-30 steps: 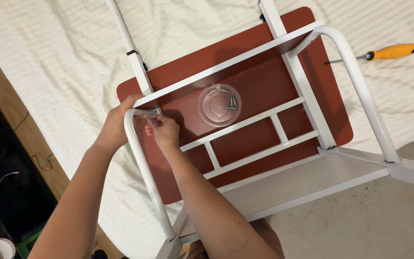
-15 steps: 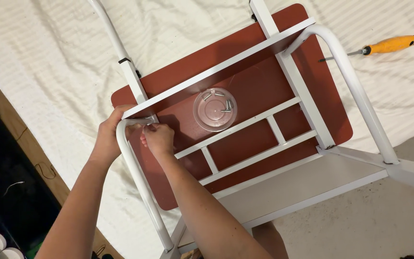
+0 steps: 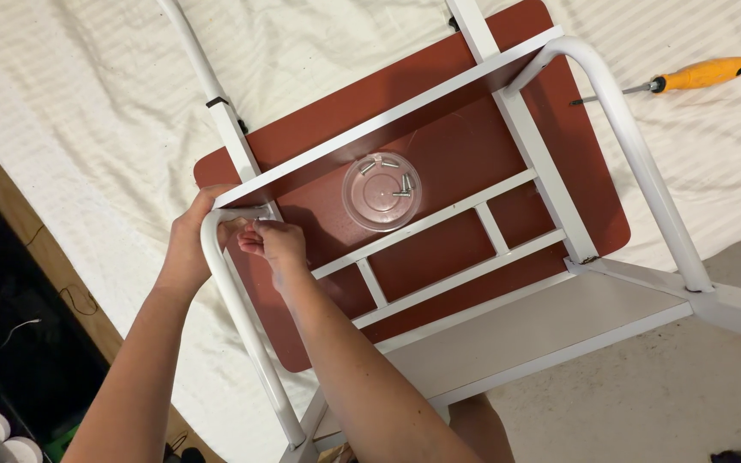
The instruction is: The person assembles a small side table with a reddish-brown top and white metal frame on a bed. They align the frame rails to the tabletop, insert screws by hand from a clear cup, and use a screwdriver to tighten the screws at the frame joints, working around the table.
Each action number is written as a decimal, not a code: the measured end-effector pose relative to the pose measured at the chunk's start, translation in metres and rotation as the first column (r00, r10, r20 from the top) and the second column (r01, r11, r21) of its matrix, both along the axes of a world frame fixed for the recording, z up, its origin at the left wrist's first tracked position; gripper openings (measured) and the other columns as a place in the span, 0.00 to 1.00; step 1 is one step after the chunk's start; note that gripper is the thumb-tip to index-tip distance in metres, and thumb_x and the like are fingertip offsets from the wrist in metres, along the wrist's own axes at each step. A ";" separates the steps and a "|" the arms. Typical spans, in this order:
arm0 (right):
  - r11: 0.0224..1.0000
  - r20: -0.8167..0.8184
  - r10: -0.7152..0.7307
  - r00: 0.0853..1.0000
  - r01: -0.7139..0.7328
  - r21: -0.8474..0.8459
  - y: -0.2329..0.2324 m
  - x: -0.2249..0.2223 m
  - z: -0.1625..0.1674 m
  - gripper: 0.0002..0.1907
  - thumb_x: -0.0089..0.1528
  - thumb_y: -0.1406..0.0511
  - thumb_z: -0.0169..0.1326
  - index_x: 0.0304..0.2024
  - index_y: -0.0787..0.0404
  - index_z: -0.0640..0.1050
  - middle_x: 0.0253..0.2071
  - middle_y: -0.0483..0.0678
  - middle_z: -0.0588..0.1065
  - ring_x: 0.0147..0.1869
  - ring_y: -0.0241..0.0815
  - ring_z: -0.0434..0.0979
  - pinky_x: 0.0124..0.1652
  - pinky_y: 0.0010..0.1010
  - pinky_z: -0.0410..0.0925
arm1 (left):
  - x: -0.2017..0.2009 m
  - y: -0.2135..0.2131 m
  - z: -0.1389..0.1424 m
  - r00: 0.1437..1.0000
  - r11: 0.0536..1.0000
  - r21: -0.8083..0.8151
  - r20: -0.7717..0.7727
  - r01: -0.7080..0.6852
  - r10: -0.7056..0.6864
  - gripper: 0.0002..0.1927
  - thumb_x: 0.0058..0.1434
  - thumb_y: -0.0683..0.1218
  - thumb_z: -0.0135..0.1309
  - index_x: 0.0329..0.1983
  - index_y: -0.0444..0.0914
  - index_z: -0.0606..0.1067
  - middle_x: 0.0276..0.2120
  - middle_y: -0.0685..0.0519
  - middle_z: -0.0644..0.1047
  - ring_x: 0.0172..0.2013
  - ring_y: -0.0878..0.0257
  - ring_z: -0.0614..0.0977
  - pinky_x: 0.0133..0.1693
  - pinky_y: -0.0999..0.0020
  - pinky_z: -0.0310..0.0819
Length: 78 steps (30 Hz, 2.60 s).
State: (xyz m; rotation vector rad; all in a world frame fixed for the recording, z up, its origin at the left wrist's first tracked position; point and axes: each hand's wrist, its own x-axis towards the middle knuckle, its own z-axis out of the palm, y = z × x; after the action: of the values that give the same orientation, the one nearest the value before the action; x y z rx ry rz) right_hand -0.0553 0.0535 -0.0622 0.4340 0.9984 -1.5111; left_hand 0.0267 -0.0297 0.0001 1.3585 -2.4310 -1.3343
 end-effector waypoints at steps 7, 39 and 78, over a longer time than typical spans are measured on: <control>1.000 -0.016 0.027 1.000 -0.027 0.012 -0.003 -0.003 0.002 0.11 0.69 0.69 0.49 0.42 0.73 0.78 0.36 0.55 0.80 0.38 0.45 0.83 0.42 0.32 0.79 | -0.001 0.000 -0.001 0.998 0.998 -0.050 -0.044 0.032 -0.034 0.22 0.61 0.36 0.58 0.58 0.42 0.73 0.42 0.52 0.82 0.41 0.63 0.83 0.44 0.68 0.77; 0.999 -0.103 0.034 0.994 -0.032 0.021 -0.019 0.003 -0.007 0.14 0.73 0.65 0.43 0.36 0.66 0.76 0.29 0.45 0.74 0.29 0.33 0.71 0.30 0.25 0.66 | -0.024 -0.004 0.014 0.998 0.999 -0.044 -0.067 -0.006 0.003 0.24 0.60 0.31 0.54 0.58 0.43 0.73 0.44 0.53 0.81 0.42 0.64 0.83 0.45 0.69 0.79; 0.995 -0.113 -0.078 0.991 0.071 -0.069 -0.009 -0.002 -0.004 0.06 0.66 0.68 0.58 0.41 0.66 0.76 0.34 0.48 0.77 0.36 0.35 0.78 0.40 0.28 0.76 | -0.024 -0.008 0.013 0.999 0.984 -0.176 -0.027 0.030 -0.035 0.21 0.59 0.33 0.56 0.55 0.41 0.73 0.44 0.49 0.82 0.41 0.56 0.85 0.42 0.65 0.79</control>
State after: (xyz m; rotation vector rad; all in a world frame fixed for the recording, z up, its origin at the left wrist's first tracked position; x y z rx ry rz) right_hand -0.0573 0.0448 -0.0659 0.3442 1.0292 -1.6462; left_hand 0.0025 -0.0382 0.0135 1.2524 -2.4928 -1.1059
